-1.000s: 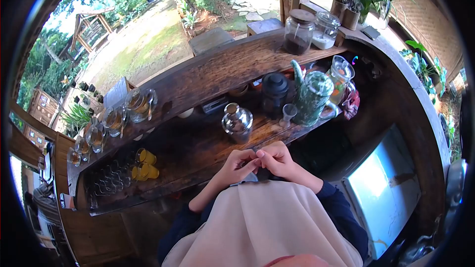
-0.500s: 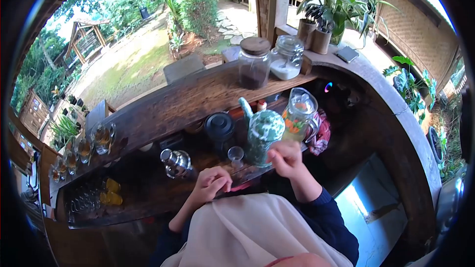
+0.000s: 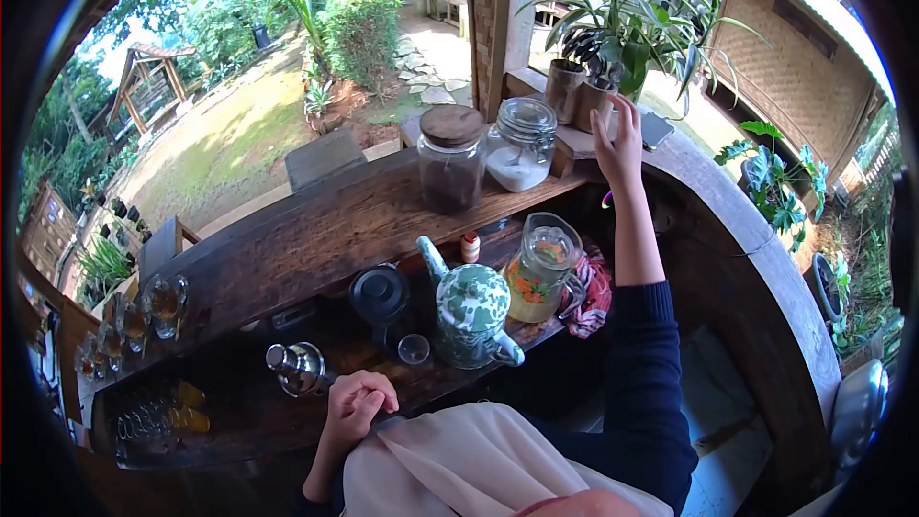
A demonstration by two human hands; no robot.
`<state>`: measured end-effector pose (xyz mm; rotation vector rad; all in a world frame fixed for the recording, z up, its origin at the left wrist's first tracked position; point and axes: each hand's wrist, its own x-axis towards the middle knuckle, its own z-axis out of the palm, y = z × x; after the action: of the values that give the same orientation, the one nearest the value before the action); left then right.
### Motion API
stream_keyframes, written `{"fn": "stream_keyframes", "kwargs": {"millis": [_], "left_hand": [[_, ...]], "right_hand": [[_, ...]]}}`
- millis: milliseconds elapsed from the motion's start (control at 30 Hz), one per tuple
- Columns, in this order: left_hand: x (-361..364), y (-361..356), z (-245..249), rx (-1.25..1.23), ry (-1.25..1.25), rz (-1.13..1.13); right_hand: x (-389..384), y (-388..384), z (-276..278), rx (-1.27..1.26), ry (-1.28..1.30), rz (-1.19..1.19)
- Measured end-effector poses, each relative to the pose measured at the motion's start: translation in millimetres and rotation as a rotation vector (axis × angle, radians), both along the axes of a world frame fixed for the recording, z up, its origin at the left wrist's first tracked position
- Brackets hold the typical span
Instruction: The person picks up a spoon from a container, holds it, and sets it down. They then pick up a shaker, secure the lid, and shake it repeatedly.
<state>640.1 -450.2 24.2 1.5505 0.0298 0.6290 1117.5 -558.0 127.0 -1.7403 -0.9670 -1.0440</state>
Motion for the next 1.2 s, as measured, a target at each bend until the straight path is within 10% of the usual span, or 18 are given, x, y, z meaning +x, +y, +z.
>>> {"fn": "stream_keyframes", "kwargs": {"millis": [533, 1200], "left_hand": [[26.0, -10.9, -14.3, -0.089, 0.069, 0.056], [25.2, -9.1, -19.1, -0.157, 0.063, -0.019]], "right_hand": [[121.1, 21.0, 5.4, -0.095, 0.541, -0.058], [92.7, 2.9, 39.2, -0.287, 0.377, -0.028]]}}
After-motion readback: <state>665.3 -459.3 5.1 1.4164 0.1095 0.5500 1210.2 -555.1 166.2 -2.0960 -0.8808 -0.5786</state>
